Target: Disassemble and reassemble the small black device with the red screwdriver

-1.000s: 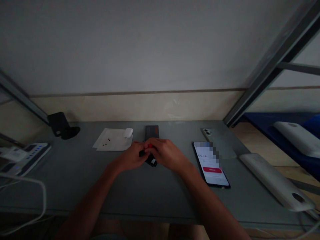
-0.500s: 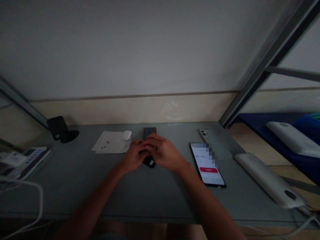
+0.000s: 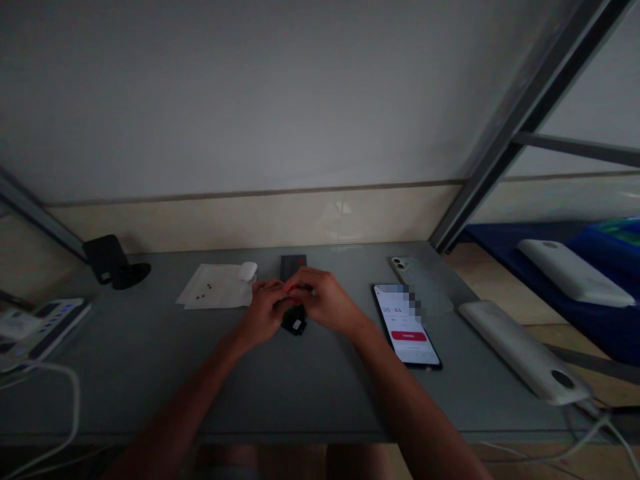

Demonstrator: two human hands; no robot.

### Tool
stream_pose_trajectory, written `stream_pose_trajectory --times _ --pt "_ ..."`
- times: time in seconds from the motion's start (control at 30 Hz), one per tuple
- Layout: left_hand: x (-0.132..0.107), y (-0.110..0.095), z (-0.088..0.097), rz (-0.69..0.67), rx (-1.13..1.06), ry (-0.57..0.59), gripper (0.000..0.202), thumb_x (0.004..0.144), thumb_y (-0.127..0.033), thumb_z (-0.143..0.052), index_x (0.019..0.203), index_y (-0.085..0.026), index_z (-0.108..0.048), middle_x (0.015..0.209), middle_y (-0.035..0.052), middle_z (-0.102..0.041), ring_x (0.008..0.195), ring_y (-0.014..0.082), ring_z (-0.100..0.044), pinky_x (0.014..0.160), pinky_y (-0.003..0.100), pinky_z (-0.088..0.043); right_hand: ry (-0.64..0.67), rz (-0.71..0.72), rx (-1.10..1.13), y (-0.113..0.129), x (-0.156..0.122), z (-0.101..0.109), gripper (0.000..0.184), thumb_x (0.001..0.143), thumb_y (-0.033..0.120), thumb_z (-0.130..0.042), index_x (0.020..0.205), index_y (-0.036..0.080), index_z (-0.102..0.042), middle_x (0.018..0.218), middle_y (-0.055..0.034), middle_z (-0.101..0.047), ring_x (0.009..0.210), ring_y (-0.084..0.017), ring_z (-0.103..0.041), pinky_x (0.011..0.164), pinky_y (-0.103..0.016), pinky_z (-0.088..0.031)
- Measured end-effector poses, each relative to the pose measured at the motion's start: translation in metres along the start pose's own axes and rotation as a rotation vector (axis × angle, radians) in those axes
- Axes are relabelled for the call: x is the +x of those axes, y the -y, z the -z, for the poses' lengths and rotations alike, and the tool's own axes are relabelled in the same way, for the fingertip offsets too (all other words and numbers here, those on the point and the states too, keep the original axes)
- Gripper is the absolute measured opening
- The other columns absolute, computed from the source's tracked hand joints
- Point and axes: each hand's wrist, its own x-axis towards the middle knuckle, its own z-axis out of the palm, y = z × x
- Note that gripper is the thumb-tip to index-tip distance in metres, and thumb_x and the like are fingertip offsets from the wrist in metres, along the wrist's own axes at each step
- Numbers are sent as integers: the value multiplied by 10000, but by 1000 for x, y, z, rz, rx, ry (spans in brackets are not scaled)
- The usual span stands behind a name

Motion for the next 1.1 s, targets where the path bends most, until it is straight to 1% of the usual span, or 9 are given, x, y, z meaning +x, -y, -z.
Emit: stream_pose_trajectory --times 0.1,0.2,0.27,0.33,0.5,0.63,0.73,0.93,1.1 --pt "-2 -1 4 -38 10 23 122 922 -319 -665 938 -212 -720 977 36 -739 1021 234 -606 974 419 -311 -21 -91 -18 -4 0 -1 34 846 202 -718 867 185 -697 771 -4 -663 674 -135 -609 627 -253 -467" --pt "-2 2 2 -47 22 11 145 957 -287 -608 914 -211 -723 947 32 -739 1004 226 -605 976 417 -310 -29 -58 -34 -3 1 -3 105 833 263 -750 849 187 -679 780 -7 -652 679 -137 -585 622 -259 -460" --pt "-1 5 0 -39 32 9 186 977 -227 -556 920 -224 -733 960 29 -739 1025 225 -601 974 420 -306 -17 7 11 1 1 -3 39 873 225 -685 887 189 -690 877 -33 -680 776 -152 -620 703 -277 -488" --pt "-1 5 -2 -37 41 32 210 978 -201 -544 908 -232 -739 982 25 -738 1070 228 -593 985 427 -295 22 17 57 5 1 -1 113 898 152 -605 907 192 -710 871 -30 -696 799 -153 -641 751 -287 -495" --pt "-3 1 5 -90 32 108 203 995 -249 -533 1003 -246 -736 1090 31 -740 1127 229 -579 1008 432 -293 -17 -55 18 4 0 1 100 844 121 -646 861 185 -721 770 -5 -685 713 -142 -629 692 -273 -475" --pt "-2 2 6 -75 21 20 177 938 -343 -646 1033 -215 -723 1064 49 -738 1079 229 -596 993 409 -321 -69 -81 -46 0 0 -1 37 840 182 -688 810 178 -666 731 4 -652 667 -135 -586 620 -262 -436" --pt "-1 7 0 -71 35 -2 213 991 -295 -550 957 -219 -746 957 42 -743 1033 220 -595 976 410 -319 -71 -61 -52 0 0 -3 109 813 226 -739 779 182 -645 718 12 -625 656 -132 -555 615 -262 -429" --pt "-1 11 -3 -80 42 -5 244 980 -204 -544 898 -260 -767 952 26 -738 1074 231 -567 967 434 -291 59 -94 148 -5 0 -2 98 874 182 -625 915 194 -713 849 -18 -710 757 -153 -646 721 -282 -505" --pt "-2 5 5 -60 0 -20 146 928 -349 -658 923 -233 -747 931 29 -730 1024 235 -587 965 428 -304 -3 -176 157 -12 1 -5 51 833 239 -694 851 191 -696 773 -8 -702 699 -153 -631 656 -273 -488"
